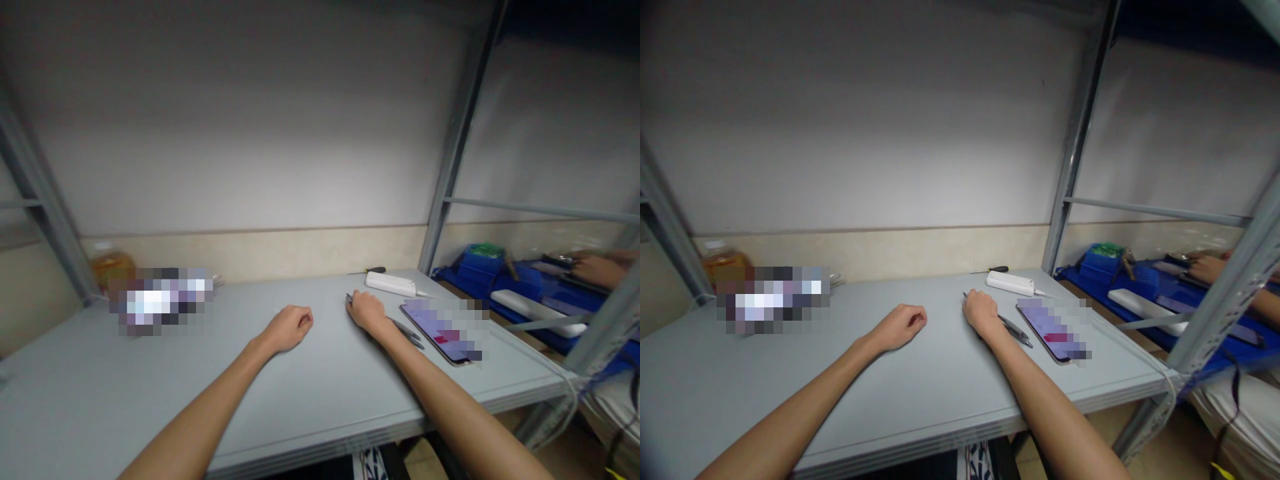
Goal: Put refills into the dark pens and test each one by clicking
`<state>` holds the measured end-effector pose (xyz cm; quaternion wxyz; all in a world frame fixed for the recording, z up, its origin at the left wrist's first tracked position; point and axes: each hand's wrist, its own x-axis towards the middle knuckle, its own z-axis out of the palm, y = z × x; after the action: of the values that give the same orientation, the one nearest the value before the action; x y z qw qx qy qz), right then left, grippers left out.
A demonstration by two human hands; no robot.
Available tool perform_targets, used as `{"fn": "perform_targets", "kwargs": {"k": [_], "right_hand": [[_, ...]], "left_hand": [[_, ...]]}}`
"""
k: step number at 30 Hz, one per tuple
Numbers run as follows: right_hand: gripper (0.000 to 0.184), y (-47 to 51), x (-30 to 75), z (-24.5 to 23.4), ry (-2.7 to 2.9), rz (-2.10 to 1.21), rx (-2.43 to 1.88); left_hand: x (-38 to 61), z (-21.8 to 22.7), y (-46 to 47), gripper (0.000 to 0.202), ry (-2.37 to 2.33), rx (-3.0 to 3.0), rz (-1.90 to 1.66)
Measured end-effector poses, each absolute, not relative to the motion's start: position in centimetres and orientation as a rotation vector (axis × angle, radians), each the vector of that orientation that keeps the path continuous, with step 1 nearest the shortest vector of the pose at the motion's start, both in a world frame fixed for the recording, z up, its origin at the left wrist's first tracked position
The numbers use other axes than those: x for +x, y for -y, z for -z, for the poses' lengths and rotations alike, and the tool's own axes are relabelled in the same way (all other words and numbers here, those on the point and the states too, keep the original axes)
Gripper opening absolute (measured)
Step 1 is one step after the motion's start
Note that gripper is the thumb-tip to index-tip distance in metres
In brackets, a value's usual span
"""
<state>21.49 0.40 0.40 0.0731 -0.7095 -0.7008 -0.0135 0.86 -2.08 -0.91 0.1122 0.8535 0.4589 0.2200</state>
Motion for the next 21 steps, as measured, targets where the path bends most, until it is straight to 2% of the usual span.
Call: {"fn": "perform_targets", "kwargs": {"k": [11,21], "right_hand": [[0.032,-0.3,21.4,-1.0,2.163,-0.038,-2.038],[0.038,0.1,20.3,-1.4,2.182,-0.082,-2.025]], "left_hand": [[0.8,0.9,2.1,0.02,-1.331,2.523,-0.652],[0.9,1.0,2.1,0.02,-1.351,2.514,-0.633]]}}
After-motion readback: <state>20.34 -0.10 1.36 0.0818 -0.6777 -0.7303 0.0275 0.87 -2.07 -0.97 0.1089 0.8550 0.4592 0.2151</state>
